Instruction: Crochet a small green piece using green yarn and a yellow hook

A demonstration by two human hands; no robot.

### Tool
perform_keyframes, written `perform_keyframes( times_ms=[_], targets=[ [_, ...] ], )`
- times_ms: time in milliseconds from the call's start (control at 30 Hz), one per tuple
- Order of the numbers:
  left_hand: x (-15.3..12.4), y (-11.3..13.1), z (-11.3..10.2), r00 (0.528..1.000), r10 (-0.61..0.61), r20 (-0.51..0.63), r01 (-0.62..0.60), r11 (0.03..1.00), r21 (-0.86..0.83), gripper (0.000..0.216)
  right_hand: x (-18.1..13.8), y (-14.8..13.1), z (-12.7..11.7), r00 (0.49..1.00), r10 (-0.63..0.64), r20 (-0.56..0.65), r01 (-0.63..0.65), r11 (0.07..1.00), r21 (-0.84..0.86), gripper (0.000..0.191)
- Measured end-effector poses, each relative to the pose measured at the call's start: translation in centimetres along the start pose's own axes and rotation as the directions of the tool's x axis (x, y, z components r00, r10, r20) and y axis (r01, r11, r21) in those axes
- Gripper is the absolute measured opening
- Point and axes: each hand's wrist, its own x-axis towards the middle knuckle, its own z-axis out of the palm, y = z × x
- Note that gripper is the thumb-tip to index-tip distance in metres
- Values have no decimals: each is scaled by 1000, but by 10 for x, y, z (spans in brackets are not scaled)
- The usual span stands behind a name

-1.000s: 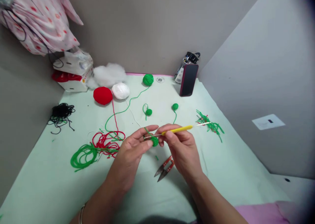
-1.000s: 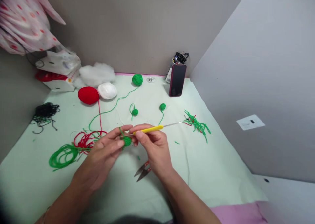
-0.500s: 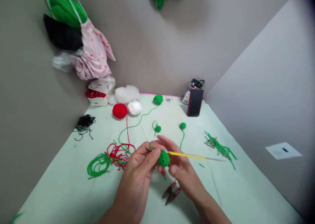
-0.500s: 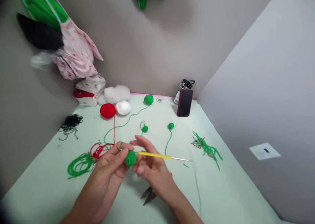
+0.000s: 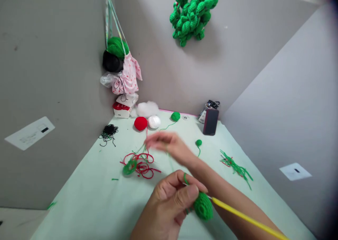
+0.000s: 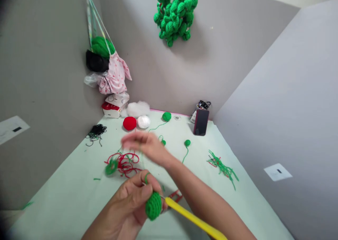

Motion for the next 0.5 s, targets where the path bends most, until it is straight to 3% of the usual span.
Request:
perform_keyframes(
  times_ms=[67,133,300,400,500],
  targets=[
    [-8,-2,2,998,-41,49,41,999,7,32,31,-7,-13,998,-43,-54,46,998,41,30],
    [-15,-5,2,993,-80,90,79,997,18,31,61,-16,-32,997,-58,-60,49,989,-140,27],
    [-23,-18,-3,964,-152,216,150,988,28,35,111,-38,-78,994,-61,-89,27,940,-339,13],
    [-26,-21,-6,973,-108,206,110,994,3,33,113,-43,-90,995,-52,-80,9,887,-461,23],
    [-25,-15,-13,994,12,107,-10,1000,-16,28,80,-39,-89,999,36,-17,-39,804,-593,17]
  ],
)
